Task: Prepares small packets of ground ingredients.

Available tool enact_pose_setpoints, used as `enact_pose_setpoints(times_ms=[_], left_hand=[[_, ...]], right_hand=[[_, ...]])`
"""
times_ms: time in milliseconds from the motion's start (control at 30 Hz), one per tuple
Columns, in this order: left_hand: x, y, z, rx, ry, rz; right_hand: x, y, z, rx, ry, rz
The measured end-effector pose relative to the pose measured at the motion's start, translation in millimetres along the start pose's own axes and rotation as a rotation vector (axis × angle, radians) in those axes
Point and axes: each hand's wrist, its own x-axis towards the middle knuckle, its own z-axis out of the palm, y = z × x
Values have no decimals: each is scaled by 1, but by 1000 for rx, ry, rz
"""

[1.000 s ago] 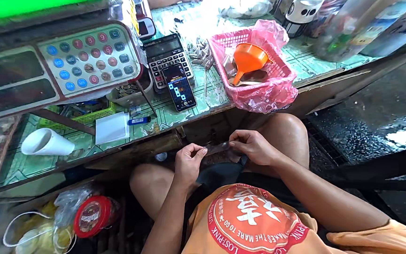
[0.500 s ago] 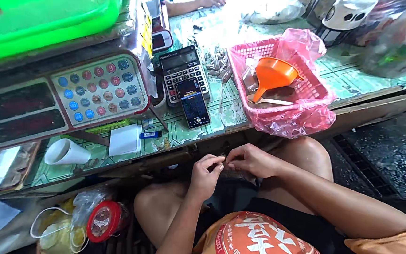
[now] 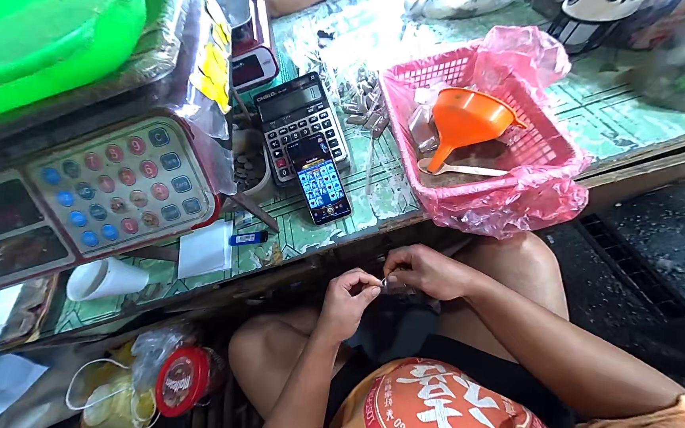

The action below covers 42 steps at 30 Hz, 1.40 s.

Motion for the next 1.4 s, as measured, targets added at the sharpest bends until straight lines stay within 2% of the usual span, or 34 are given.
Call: enact_pose_setpoints(times_ms=[200,300,400,500,567,767,867,967,1133,1267,1400], left_hand=[[4,3,0,226,62,-113],[7,6,2,272,40,-70],[11,7,1,166,48,-5],[11,7,-1,-86,13,69],[11,7,-3,-150,10,81],[5,6,3,73,62,-42],[6,4,11,143,84,30],[11,6,11,99,132,114],[9,14,1,-61,103,139],[3,13,-6,52,94,20],[3,9,2,151,124,-8]], right_hand=[[6,2,4,14,60,-54],[5,5,2,77,15,-42],[2,5,0,117,-61,-50],[2,9,-1,166,14,-127],[4,9,-2,181,50,-151],[4,10,7,103,74,-147],[4,11,6,159,68,-161],[5,10,5,246,60,-178],[6,8,1,270,98,-146],[6,12,4,240,112,-144],[4,14,2,235,83,-135]])
